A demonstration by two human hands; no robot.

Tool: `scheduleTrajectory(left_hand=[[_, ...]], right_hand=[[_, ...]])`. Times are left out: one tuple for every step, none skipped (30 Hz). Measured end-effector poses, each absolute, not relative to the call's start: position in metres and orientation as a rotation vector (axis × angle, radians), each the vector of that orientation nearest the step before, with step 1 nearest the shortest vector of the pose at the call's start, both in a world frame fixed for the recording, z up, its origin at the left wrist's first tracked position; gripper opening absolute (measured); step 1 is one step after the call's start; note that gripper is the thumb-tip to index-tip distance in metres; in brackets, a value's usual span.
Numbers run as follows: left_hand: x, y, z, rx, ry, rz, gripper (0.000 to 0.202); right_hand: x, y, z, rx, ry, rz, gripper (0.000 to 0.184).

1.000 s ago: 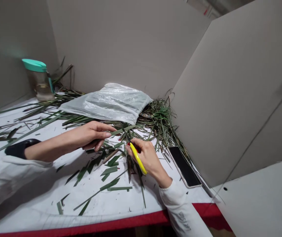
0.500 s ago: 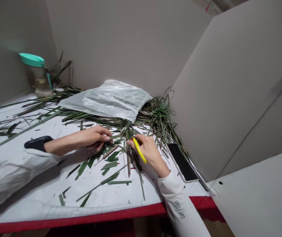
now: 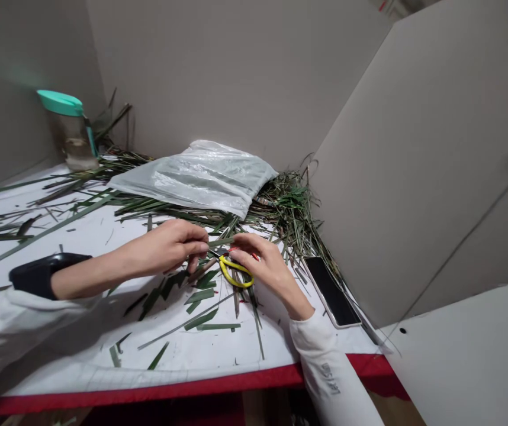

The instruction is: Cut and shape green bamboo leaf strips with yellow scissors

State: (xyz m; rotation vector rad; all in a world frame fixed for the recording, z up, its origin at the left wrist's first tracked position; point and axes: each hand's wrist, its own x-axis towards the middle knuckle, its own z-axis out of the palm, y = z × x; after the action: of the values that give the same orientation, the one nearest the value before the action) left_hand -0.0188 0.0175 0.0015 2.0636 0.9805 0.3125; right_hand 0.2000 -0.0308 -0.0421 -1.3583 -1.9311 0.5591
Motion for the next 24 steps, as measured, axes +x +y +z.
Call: scheduleTrajectory(left_hand=[[-0.017, 0.015, 0.000, 2.099, 0.970, 0.338, 0.030], [-0.015, 0.013, -0.002, 2.138, 0.952, 0.362, 0.030], [-0.013, 0.010, -0.004, 2.179, 0.927, 0.383, 0.030], [-0.011, 0.008, -0.005, 2.217, 0.906, 0.402, 0.030], [-0.010, 0.006, -0.006, 2.240, 0.895, 0.410, 0.030], [-0.008, 0.005, -0.007, 2.240, 0.899, 0.407, 0.029], [-0.007, 0.005, -0.007, 2.223, 0.910, 0.394, 0.028], [-0.006, 0.005, -0.008, 2.199, 0.923, 0.377, 0.027], [-0.006, 0.006, -0.008, 2.172, 0.933, 0.362, 0.026], [-0.006, 0.007, -0.009, 2.149, 0.946, 0.347, 0.026], [-0.006, 0.009, -0.009, 2.130, 0.954, 0.336, 0.025], [-0.007, 0.011, -0.009, 2.112, 0.972, 0.331, 0.024], [-0.008, 0.014, -0.009, 2.090, 1.008, 0.320, 0.023], [-0.008, 0.017, -0.009, 2.064, 1.026, 0.315, 0.022], [-0.009, 0.020, -0.009, 2.063, 1.065, 0.314, 0.021], [-0.010, 0.024, -0.009, 2.072, 1.089, 0.296, 0.022], [-0.012, 0.027, -0.008, 2.090, 1.090, 0.279, 0.024], [-0.014, 0.030, -0.008, 2.126, 1.101, 0.264, 0.026], [-0.016, 0.033, -0.007, 2.171, 1.106, 0.257, 0.028], [-0.018, 0.034, -0.006, 2.209, 1.111, 0.242, 0.031], [-0.021, 0.035, -0.004, 2.237, 1.126, 0.245, 0.033], [-0.023, 0.036, -0.003, 2.263, 1.136, 0.257, 0.035], [-0.026, 0.036, -0.002, 2.286, 1.147, 0.276, 0.035], [-0.028, 0.036, -0.001, 2.301, 1.159, 0.299, 0.035]], right_hand=[[0.198, -0.031, -0.041, -1.279, -1.835, 0.710, 0.025], [0.195, -0.032, -0.040, -1.208, -1.738, 0.837, 0.023], [0.192, -0.033, -0.041, -1.159, -1.659, 0.914, 0.021], [0.190, -0.033, -0.042, -1.140, -1.615, 0.938, 0.018], [0.187, -0.034, -0.044, -1.135, -1.589, 0.932, 0.016], [0.186, -0.034, -0.046, -1.136, -1.574, 0.915, 0.015], [0.185, -0.034, -0.048, -1.138, -1.565, 0.892, 0.015], [0.185, -0.034, -0.049, -1.142, -1.559, 0.867, 0.015], [0.186, -0.033, -0.049, -1.146, -1.556, 0.842, 0.015], [0.188, -0.033, -0.048, -1.152, -1.550, 0.814, 0.014], [0.191, -0.032, -0.047, -1.163, -1.545, 0.783, 0.014], [0.194, -0.031, -0.045, -1.176, -1.540, 0.752, 0.013], [0.197, -0.029, -0.043, -1.193, -1.534, 0.720, 0.013], [0.200, -0.028, -0.041, -1.206, -1.530, 0.692, 0.013], [0.204, -0.026, -0.040, -1.216, -1.524, 0.664, 0.012], [0.208, -0.025, -0.038, -1.228, -1.514, 0.636, 0.011], [0.211, -0.023, -0.037, -1.239, -1.501, 0.611, 0.011], [0.214, -0.022, -0.037, -1.250, -1.485, 0.589, 0.012], [0.217, -0.021, -0.036, -1.258, -1.471, 0.570, 0.013], [0.220, -0.020, -0.036, -1.264, -1.456, 0.551, 0.013], [0.222, -0.020, -0.036, -1.269, -1.442, 0.533, 0.014], [0.223, -0.020, -0.036, -1.272, -1.429, 0.515, 0.014], [0.225, -0.021, -0.035, -1.274, -1.417, 0.497, 0.014], [0.226, -0.022, -0.034, -1.276, -1.405, 0.480, 0.014]])
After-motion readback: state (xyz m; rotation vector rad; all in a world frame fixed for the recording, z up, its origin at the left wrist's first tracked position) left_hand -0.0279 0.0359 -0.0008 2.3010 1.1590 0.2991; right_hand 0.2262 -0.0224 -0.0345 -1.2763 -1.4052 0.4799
